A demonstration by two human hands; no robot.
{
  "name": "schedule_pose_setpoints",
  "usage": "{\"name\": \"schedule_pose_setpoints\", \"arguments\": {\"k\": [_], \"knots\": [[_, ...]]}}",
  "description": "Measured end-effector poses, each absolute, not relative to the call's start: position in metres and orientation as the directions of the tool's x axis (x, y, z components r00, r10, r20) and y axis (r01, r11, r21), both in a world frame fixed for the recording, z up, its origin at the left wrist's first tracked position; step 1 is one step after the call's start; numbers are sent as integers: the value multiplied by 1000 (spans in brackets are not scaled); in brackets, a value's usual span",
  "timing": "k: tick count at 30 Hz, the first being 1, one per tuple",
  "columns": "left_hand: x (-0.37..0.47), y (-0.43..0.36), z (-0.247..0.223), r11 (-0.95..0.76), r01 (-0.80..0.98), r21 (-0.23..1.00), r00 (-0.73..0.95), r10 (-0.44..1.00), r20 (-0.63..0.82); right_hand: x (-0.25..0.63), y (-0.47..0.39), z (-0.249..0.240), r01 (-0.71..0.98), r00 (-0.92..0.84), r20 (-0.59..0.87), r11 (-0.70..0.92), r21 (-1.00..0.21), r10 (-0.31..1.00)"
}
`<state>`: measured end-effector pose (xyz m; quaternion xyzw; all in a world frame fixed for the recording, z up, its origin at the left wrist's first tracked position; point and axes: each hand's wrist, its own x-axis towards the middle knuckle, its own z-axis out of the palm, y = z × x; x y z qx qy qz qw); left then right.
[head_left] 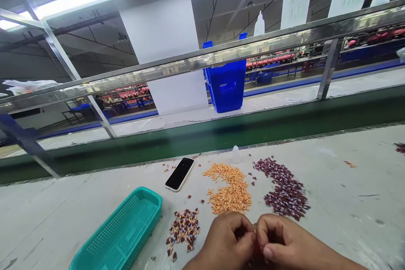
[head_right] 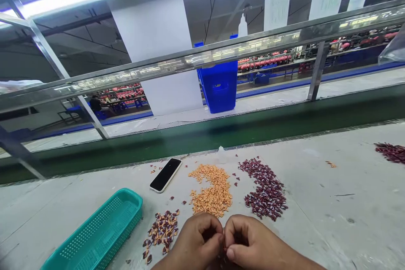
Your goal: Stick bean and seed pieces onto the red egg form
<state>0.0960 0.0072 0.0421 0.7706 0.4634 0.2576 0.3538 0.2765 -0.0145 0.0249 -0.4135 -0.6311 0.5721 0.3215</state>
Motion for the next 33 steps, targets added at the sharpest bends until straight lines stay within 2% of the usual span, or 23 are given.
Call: {"name": "schedule_pose_setpoints", "arguments": {"k": [1,3,5,7,10,11,13,15,17,19,24,30,33], "knots": [[96,4,42,-289,485,825,438,897,57,272,-18,22,-15,-476,-77,-96,-995,876],[93,0,43,-241,408,881,463,886,28,266,-22,16,-207,-513,-45,-174,-963,857],[90,-2,43,-203,321,925,505,863,15,262,-24,11,-287,-526,-13,-191,-939,850],[86,-4,40,-151,208,966,543,840,15,260,-26,9,-296,-522,1,-180,-938,853],[82,-7,29,-39,34,999,551,834,14,265,-26,9,-203,-478,-7,-118,-972,878],[81,-8,24,4,-10,1000,527,850,2,267,-25,11,-125,-458,-22,-89,-988,889],[78,-12,11,93,-91,992,458,888,-41,273,-20,15,132,-370,-26,25,-991,929],[76,-15,-1,176,-181,968,394,915,-93,276,-14,17,438,-293,54,184,-880,955],[74,-17,-11,233,-273,933,338,932,-134,276,-8,17,609,-292,149,304,-733,945],[74,-19,-17,274,-347,897,289,941,-175,273,-3,13,649,-322,175,351,-675,931],[74,-20,-22,343,-439,831,303,927,-222,267,2,5,662,-334,166,356,-660,928],[73,-20,-21,386,-457,801,302,915,-268,269,-6,17,680,-231,132,257,-686,964],[73,-20,-22,385,-484,786,314,914,-255,272,-6,21,664,-240,152,276,-695,959]]}}
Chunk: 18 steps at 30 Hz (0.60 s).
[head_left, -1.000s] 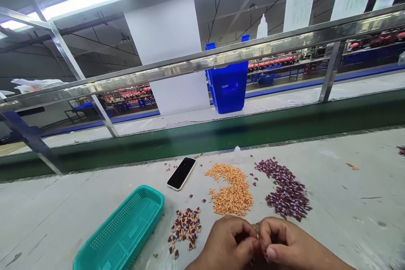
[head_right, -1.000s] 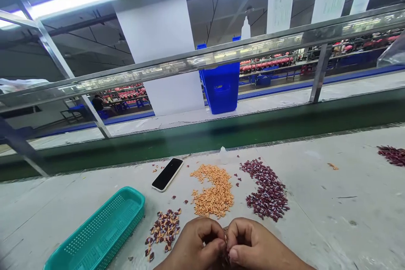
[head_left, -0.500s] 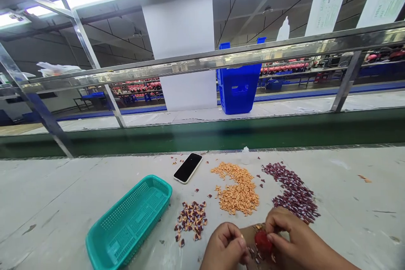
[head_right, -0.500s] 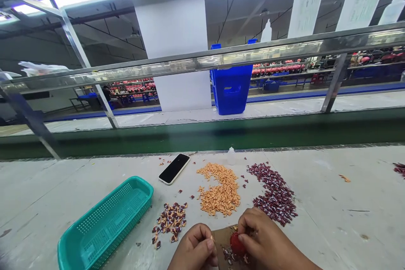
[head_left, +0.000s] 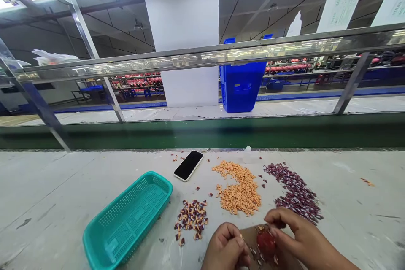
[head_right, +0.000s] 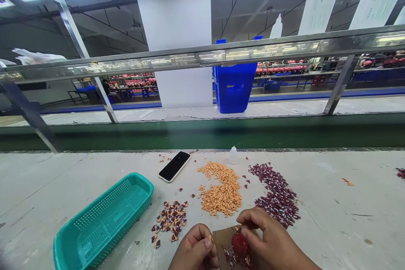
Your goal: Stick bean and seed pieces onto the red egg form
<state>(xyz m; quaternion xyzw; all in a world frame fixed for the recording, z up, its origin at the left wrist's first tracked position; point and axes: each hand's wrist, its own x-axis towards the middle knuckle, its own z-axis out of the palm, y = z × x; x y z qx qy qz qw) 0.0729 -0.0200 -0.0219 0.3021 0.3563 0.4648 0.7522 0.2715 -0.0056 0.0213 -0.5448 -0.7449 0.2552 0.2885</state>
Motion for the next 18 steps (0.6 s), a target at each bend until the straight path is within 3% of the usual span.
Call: {"name": "schedule_pose_setpoints", "arguments": {"k": [6,18], "knots": [[72,-20,-25,376,-499,781,295,921,-255,275,-2,13,682,-301,173,339,-648,938],[79,-16,-39,303,-510,805,253,947,-196,266,-5,14,802,-427,139,445,-398,894]]}}
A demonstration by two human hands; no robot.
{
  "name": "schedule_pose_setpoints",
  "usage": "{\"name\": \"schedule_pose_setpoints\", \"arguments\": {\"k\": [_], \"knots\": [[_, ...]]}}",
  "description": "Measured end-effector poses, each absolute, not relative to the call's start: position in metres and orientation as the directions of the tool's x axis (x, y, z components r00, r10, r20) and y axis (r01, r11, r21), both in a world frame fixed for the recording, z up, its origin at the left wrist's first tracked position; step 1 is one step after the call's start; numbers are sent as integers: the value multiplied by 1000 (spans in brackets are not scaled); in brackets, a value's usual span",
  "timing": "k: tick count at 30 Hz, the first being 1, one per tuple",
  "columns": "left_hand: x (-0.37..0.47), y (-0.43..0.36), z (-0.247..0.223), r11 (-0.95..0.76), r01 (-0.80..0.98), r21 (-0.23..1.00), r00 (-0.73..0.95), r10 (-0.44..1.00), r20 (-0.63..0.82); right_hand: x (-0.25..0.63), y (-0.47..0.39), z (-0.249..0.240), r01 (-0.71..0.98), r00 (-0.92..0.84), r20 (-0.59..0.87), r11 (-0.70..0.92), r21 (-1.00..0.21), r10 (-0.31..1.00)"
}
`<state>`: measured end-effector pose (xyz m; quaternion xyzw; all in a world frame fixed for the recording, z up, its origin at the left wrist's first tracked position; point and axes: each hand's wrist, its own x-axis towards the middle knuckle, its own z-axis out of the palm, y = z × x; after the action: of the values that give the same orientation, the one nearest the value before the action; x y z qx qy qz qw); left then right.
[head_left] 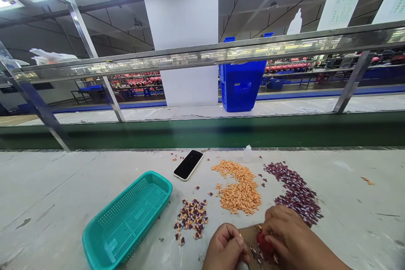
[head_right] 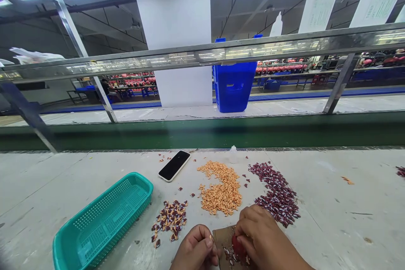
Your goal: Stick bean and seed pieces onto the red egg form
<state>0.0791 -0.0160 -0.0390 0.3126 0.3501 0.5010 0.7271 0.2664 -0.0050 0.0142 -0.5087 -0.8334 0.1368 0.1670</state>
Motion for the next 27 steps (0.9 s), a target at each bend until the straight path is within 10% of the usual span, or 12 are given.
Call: {"name": "schedule_pose_setpoints", "arguments": {"k": [13,27], "knots": [[83,-25,-20,349,-454,820,381,908,-176,248,-23,25,498,-264,259,361,-789,929],[85,-29,-21,382,-589,713,428,895,-126,240,-27,18,431,-242,323,400,-809,915]]}}
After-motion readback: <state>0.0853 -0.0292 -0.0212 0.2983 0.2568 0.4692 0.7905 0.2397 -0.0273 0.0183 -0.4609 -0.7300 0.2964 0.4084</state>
